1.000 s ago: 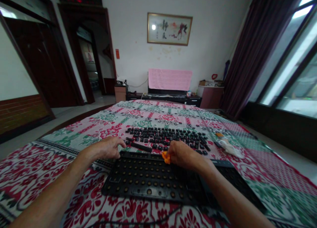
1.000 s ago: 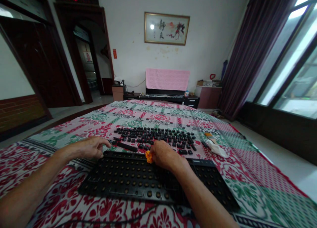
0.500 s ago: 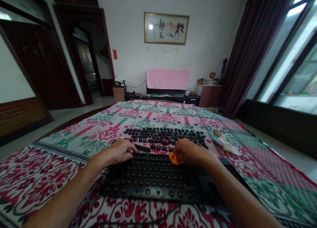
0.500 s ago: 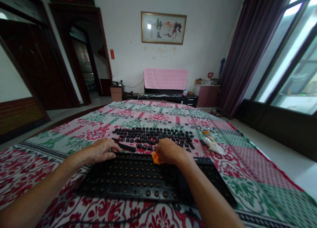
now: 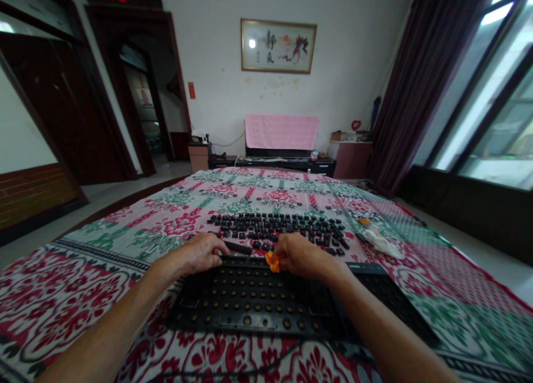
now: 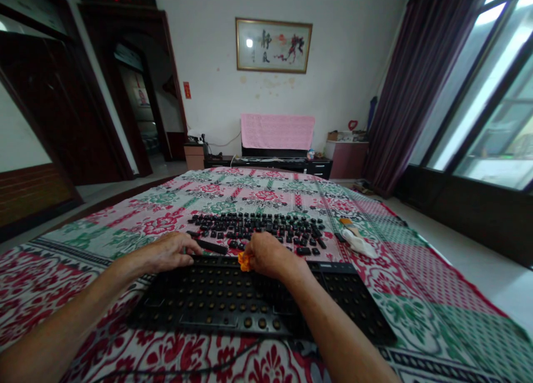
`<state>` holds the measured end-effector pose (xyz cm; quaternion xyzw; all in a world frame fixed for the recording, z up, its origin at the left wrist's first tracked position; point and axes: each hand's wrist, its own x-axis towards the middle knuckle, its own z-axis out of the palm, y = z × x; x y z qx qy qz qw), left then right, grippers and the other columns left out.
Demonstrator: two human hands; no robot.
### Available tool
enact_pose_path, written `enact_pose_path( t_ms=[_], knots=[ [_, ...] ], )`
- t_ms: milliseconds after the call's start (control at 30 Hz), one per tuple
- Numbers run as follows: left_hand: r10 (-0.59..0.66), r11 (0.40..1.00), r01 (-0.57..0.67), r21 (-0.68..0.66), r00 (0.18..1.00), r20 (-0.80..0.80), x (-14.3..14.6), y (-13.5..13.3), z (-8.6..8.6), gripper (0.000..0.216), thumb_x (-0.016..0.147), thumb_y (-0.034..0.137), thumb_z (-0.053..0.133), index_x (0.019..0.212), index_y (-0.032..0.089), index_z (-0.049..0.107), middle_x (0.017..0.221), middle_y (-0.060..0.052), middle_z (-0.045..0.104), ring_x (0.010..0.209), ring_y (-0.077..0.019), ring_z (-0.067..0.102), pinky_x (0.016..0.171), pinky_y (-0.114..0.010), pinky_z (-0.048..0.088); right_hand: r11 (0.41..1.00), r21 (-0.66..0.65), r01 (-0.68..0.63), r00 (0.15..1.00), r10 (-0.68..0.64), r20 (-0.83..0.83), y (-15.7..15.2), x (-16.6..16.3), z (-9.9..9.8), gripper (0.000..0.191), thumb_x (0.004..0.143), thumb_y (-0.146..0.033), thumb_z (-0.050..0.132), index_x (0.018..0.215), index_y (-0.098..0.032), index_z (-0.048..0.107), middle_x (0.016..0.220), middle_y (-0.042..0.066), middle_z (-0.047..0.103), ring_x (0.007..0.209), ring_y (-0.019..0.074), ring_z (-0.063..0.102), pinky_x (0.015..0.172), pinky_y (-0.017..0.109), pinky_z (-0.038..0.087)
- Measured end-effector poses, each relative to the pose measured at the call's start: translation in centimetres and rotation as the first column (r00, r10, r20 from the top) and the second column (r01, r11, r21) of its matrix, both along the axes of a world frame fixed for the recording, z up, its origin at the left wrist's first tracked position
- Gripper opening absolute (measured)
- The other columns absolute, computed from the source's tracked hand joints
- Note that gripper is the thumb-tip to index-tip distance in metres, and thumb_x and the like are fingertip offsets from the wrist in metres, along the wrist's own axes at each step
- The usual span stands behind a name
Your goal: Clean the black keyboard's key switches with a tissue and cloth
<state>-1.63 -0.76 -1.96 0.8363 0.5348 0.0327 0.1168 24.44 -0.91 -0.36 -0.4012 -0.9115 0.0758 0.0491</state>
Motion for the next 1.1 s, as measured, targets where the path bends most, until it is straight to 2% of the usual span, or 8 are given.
enact_pose_path(
  t_ms=[200, 400, 633, 700, 900, 1100],
  knots=[
    [-0.001, 1.000, 0.001, -0.006, 1.000, 0.005, 0.0, 0.0, 0.2, 0.032, 0.064, 0.026, 0.050, 0.093, 0.025, 0.063, 0.088, -0.001, 0.062, 0.080, -0.0149, 0.055, 0.072, -0.023, 0.039, 0.984, -0.124, 0.125, 0.988, -0.112, 0.104, 0.1, 2.2, 1.4, 0.024, 0.059, -0.013, 0.047, 0.072, -0.015, 0.067, 0.060, 0.003, 0.063, 0.057, 0.0119, 0.054, 0.048, 0.017, 0.033],
    [-0.006, 1.000, 0.006, 0.009, 1.000, 0.001, 0.1, -0.2, 0.4, 0.032, 0.064, 0.024, 0.049, 0.092, 0.025, 0.063, 0.088, -0.001, 0.062, 0.080, -0.0147, 0.055, 0.071, -0.022, 0.039, 0.992, -0.093, 0.084, 0.996, -0.084, 0.013, 0.8, 2.8, 0.7, 0.027, 0.058, -0.011, 0.044, 0.071, -0.015, 0.067, 0.063, 0.002, 0.064, 0.059, 0.0106, 0.054, 0.051, 0.016, 0.034],
    [0.015, 1.000, -0.015, -0.005, 1.000, 0.003, -0.1, 0.0, 0.0, 0.031, 0.063, 0.026, 0.050, 0.092, 0.028, 0.063, 0.082, 0.002, 0.062, 0.073, -0.0130, 0.056, 0.063, -0.020, 0.039, 0.923, -0.226, 0.310, 0.949, -0.287, 0.130, 0.5, 5.3, 1.8, 0.026, 0.055, -0.013, 0.050, 0.074, -0.015, 0.068, 0.062, 0.001, 0.064, 0.059, 0.0122, 0.055, 0.046, 0.016, 0.033],
    [0.023, 1.000, -0.023, -0.013, 1.000, 0.006, -0.1, 0.0, 0.0, 0.031, 0.063, 0.026, 0.050, 0.091, 0.028, 0.063, 0.081, 0.002, 0.062, 0.072, -0.0128, 0.056, 0.062, -0.020, 0.039, 0.923, -0.216, 0.317, 0.947, -0.295, 0.130, 0.5, 5.8, 1.8, 0.025, 0.056, -0.014, 0.051, 0.074, -0.015, 0.068, 0.063, 0.001, 0.064, 0.060, 0.0122, 0.055, 0.046, 0.016, 0.033],
    [0.068, 0.997, -0.068, -0.049, 0.998, -0.003, 0.4, -0.3, 0.4, 0.034, 0.062, 0.024, 0.049, 0.093, 0.025, 0.063, 0.079, 0.002, 0.062, 0.071, -0.0130, 0.055, 0.061, -0.019, 0.038, 0.977, -0.140, 0.161, 0.987, -0.158, 0.037, 0.7, 5.1, 0.3, 0.028, 0.059, -0.013, 0.048, 0.078, -0.016, 0.068, 0.066, 0.002, 0.065, 0.060, 0.0106, 0.055, 0.051, 0.016, 0.034],
    [0.093, 0.993, -0.098, -0.064, 0.993, -0.078, 1.2, -0.4, 1.2, 0.033, 0.061, 0.023, 0.049, 0.091, 0.025, 0.063, 0.076, 0.001, 0.062, 0.069, -0.0129, 0.055, 0.057, -0.019, 0.037, 0.966, -0.078, 0.245, 0.968, -0.240, 0.070, -0.1, 6.0, 0.3, 0.032, 0.058, -0.012, 0.049, 0.083, -0.017, 0.068, 0.075, 0.004, 0.066, 0.069, 0.0128, 0.057, 0.057, 0.016, 0.036]
  ],
)
